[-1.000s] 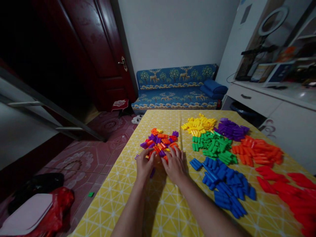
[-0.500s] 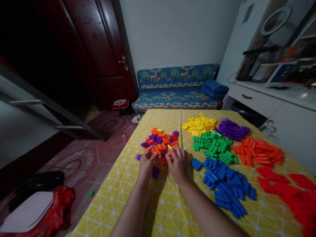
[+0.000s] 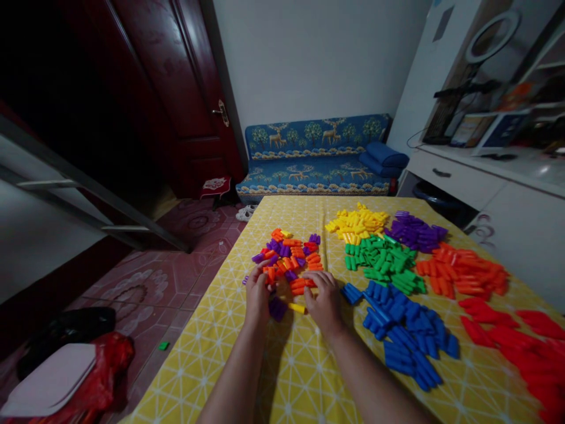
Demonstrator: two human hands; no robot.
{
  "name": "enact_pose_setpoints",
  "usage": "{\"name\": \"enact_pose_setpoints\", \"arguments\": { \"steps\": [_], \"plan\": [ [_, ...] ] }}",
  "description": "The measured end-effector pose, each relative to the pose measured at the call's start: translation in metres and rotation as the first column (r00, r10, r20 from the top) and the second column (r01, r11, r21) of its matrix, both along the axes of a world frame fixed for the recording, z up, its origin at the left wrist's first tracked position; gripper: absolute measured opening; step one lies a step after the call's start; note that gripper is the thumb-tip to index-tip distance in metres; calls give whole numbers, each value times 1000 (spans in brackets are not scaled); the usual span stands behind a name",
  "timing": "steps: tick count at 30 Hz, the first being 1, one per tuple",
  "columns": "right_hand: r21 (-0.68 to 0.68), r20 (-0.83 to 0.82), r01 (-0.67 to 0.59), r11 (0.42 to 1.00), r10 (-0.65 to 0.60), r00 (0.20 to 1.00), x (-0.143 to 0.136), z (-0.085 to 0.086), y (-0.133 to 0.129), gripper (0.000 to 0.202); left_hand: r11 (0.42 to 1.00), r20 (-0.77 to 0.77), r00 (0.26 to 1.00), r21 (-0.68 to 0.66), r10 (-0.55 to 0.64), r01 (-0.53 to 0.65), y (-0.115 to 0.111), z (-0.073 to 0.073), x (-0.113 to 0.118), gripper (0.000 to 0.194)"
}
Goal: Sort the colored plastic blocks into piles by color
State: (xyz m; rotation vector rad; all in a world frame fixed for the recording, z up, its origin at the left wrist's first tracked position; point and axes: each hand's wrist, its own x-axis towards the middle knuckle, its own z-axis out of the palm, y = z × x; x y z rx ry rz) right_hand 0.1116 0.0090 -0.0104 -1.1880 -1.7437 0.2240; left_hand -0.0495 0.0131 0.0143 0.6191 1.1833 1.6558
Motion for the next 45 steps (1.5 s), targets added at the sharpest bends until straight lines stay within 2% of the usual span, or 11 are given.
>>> {"name": "enact_pose_setpoints", "arguments": {
  "steps": [3, 5, 10, 17, 20, 23, 26, 29, 33, 39, 45],
  "plan": [
    [-77, 172, 10, 997, 4, 985, 0, 1, -3, 44, 1000, -36, 999, 1, 1, 0, 0, -2, 0, 51],
    [-104, 248, 23, 994, 3, 969, -1, 3, -5, 42, 1000, -63, 998, 8, -4, 5, -1, -4, 0, 50],
    [-97, 287, 18, 995, 11, 958, -2, 4, -3, 25, 998, -124, 990, 18, -65, 68, -1, -6, 1, 52],
    [-87, 312, -3, 996, 30, 950, -4, 7, -5, 35, 989, -145, 980, 34, -134, 141, -2, -10, 5, 61],
    [-21, 218, -18, 1000, 22, 976, -5, 6, -6, 29, 989, -99, 985, 47, -138, 143, -2, -9, 7, 57],
    [41, -13, 7, 999, -6, 1000, -4, 2, -5, 27, 980, 15, 981, 60, -192, 191, 0, -6, 10, 56],
    [75, -216, -71, 995, 86, 973, -4, -1, -3, 28, 958, 150, 947, 69, -286, 279, -2, 0, 16, 56],
    [57, -201, -188, 980, 196, 960, -4, 0, -1, 26, 908, 203, 885, 111, -418, 404, -9, 7, 22, 56],
    [35, -194, -202, 979, 205, 959, -6, 1, -1, 27, 843, 189, 823, 187, -535, 505, -18, 9, 28, 57],
    [40, -241, -192, 981, 196, 951, -6, -3, -2, 28, 831, 206, 808, 226, -551, 509, -19, -1, 30, 57],
    [40, -268, -182, 983, 186, 945, -8, -5, -5, 28, 824, 167, 811, 200, -561, 530, -24, 2, 32, 66]
  ]
}}
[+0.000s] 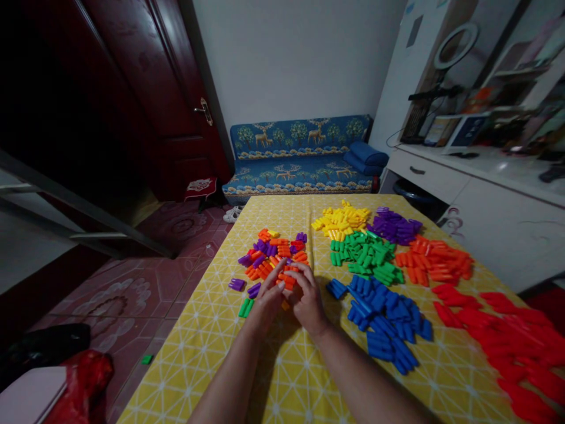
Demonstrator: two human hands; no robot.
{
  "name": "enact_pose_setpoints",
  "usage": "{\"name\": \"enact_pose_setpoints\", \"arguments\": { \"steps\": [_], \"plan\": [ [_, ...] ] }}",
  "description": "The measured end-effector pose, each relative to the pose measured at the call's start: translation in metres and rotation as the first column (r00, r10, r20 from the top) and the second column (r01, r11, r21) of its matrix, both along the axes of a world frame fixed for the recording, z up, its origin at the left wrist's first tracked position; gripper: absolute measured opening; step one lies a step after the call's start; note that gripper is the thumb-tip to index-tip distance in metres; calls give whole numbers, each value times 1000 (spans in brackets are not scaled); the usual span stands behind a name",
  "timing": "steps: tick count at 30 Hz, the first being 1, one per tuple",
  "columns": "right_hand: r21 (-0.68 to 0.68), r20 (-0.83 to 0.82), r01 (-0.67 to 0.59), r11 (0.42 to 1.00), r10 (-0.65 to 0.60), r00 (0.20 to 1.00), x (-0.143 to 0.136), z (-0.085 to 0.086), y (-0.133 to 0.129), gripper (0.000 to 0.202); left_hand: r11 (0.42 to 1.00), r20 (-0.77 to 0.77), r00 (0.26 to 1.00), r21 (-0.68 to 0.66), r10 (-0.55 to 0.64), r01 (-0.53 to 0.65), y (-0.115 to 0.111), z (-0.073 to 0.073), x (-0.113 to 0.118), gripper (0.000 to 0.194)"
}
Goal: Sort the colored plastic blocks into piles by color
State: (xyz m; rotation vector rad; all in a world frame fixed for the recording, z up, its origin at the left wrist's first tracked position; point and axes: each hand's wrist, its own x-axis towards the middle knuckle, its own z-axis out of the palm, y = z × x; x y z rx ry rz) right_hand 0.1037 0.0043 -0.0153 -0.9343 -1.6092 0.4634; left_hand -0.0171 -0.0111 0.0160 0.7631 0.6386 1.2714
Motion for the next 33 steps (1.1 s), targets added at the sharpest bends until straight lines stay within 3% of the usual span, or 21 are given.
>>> {"name": "enact_pose_setpoints", "arguments": {
  "steps": [4, 7, 10, 13, 16, 19, 25, 33],
  "plan": [
    [22, 3, 44, 999, -44, 999, 7, 12, -9, 25, 1000, -7, 1000, 12, 1, -1, -2, 1, 2, 60],
    [81, -33, 174, 981, -172, 985, 34, 30, -13, 24, 998, -34, 998, 39, -44, 46, -3, 3, 4, 56],
    [123, -72, 410, 904, -404, 912, 94, 45, -4, 26, 993, -106, 991, 72, -81, 89, -4, 7, 5, 51],
    [140, -123, 644, 752, -633, 765, 178, 47, 17, 29, 995, -158, 986, 86, -45, 59, -4, 9, 5, 48],
    [94, 12, 776, 624, -780, 625, 257, 38, 40, 29, 995, -202, 979, 101, -4, 25, -2, 9, 5, 48],
    [40, 235, 823, 566, -806, 543, 308, 25, 55, 28, 993, -261, 965, 113, -3, 34, -1, 6, 4, 51],
    [46, 524, 851, 523, -738, 425, 335, 12, 66, 35, 992, -327, 945, 123, 0, 43, 0, 3, 1, 57],
    [41, 571, 893, 448, -744, 347, 326, 14, 57, 45, 984, -382, 920, 175, 85, -18, 5, -3, -2, 49]
  ]
}}
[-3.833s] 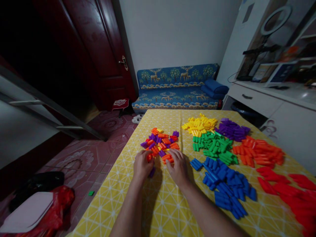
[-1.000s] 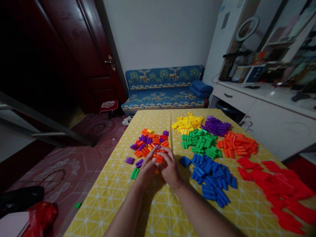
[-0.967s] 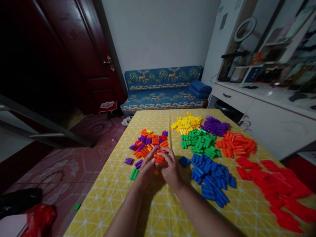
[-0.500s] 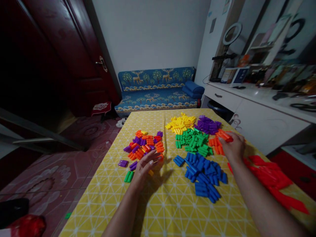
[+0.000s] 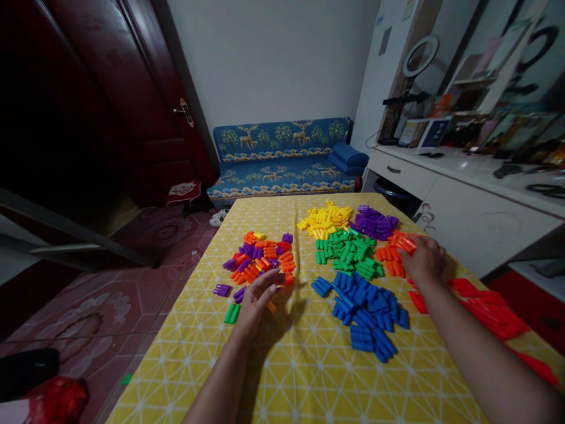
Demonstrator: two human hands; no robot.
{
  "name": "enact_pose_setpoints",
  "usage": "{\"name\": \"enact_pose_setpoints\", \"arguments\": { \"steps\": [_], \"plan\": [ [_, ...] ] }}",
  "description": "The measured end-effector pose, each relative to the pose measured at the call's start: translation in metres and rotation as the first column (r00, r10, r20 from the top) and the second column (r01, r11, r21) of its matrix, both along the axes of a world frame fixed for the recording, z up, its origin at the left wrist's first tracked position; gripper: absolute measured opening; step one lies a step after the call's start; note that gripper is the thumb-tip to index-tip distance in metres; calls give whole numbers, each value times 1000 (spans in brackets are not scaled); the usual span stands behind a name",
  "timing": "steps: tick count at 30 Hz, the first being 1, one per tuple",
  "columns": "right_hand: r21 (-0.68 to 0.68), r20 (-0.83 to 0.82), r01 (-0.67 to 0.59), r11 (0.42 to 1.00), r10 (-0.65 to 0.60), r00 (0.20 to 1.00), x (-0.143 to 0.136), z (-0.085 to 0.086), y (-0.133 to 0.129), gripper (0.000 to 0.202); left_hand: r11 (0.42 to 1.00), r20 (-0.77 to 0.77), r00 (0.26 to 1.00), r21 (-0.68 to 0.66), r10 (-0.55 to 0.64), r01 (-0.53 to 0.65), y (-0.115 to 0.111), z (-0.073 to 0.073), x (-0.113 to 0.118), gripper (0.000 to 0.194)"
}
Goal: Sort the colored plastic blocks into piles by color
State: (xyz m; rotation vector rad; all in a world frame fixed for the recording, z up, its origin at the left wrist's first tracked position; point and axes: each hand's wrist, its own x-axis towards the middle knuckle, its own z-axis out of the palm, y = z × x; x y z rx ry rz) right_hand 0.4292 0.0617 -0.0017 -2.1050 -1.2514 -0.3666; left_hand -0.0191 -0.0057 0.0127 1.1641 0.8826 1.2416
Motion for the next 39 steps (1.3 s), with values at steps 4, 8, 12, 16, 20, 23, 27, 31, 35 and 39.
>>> {"name": "enact_pose_setpoints", "arguments": {
  "steps": [4, 8, 12, 16, 20, 23, 27, 31, 35, 39],
  "plan": [
    [69, 6, -27, 997, 26, 1000, -3, -2, 0, 47, 994, -36, 994, 33, 105, -104, 3, -4, -1, 43],
    [200, -4, -96, 975, 98, 995, -23, 7, 2, 48, 969, -140, 964, 129, 227, -210, 8, -10, -3, 30],
    [360, -76, -316, 878, 365, 928, -95, 22, -12, 43, 886, -303, 849, 315, 433, -340, 11, -16, -6, 20],
    [378, -272, -584, 718, 689, 672, -202, 17, -44, 36, 757, -436, 664, 570, 608, -319, 12, -17, -11, 25],
    [290, -299, -725, 625, 779, 552, -283, -9, -62, 39, 668, -524, 447, 695, 725, -267, 13, -16, -15, 34],
    [152, -307, -745, 649, 748, 589, -311, -27, -54, 56, 694, -637, 276, 659, 720, -290, 15, -21, -18, 51],
    [8, -248, -713, 701, 693, 678, -319, -33, -33, 73, 748, -737, 178, 586, 652, -313, 18, -32, -22, 61],
    [-38, -164, -715, 698, 702, 694, -319, -24, -30, 60, 807, -809, 128, 533, 574, -254, 20, -34, -26, 57],
    [-70, -166, -781, 620, 765, 622, -317, -11, -45, 44, 822, -820, 126, 526, 559, -219, 20, -29, -27, 45],
    [-19, -223, -791, 612, 768, 600, -317, -7, -57, 43, 814, -804, 157, 539, 574, -218, 19, -26, -27, 38]
  ]
}}
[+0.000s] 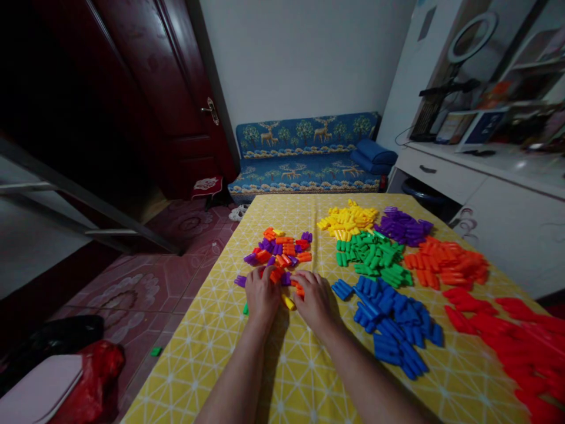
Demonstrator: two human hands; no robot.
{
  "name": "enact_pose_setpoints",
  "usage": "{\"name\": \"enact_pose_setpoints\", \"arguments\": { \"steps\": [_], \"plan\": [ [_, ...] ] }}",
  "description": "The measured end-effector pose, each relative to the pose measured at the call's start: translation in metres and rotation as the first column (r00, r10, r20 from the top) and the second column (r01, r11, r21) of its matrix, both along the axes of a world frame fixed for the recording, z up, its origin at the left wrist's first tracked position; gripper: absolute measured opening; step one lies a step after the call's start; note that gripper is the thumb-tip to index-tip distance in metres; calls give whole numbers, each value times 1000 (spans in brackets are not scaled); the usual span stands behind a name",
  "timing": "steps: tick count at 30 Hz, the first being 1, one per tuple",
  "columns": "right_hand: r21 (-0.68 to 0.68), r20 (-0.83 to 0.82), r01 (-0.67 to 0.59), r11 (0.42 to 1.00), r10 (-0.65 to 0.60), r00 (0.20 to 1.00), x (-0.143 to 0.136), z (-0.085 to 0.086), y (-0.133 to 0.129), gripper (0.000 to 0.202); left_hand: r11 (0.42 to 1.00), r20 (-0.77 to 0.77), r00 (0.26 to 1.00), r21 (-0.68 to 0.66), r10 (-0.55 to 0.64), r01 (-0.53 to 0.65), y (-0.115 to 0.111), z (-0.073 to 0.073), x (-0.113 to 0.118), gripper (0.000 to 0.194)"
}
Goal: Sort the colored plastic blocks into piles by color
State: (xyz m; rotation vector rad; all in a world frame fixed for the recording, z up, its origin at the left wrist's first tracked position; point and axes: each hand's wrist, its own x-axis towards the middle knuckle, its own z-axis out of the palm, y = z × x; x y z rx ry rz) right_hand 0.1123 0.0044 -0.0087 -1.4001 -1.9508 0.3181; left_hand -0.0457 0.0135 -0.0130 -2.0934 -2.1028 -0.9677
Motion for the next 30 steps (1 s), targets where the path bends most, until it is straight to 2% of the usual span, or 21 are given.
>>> {"name": "enact_pose_setpoints", "arguments": {
  "steps": [6, 10, 14, 21, 24, 27, 30],
  "plan": [
    [3, -85, 32, 999, -32, 996, 0, -4, -1, 38, 1000, -8, 1000, -13, -18, 18, -2, 5, 2, 45],
    [-23, -6, 30, 999, -30, 1000, 2, -2, -3, 37, 1000, 13, 1000, -6, -18, 18, -2, 8, 2, 41],
    [12, 64, 25, 1000, -26, 998, 1, -1, -5, 40, 999, 112, 993, 15, -34, 33, -1, 8, 0, 35],
    [90, -39, 64, 994, -60, 997, 0, -1, -4, 32, 998, 185, 981, 40, -49, 42, 0, 7, -3, 31],
    [82, -132, 54, 995, -43, 990, 1, -2, -3, 29, 998, 206, 977, 44, -45, 36, 1, 6, -5, 31],
    [87, -317, 65, 994, -34, 948, 1, -8, 0, 27, 995, 314, 949, 97, -11, -21, 3, 7, -9, 29],
    [72, -486, 102, 992, -54, 872, 1, -14, 3, 29, 983, 547, 836, 172, -41, -65, 2, 11, -9, 28]
  ]
}}
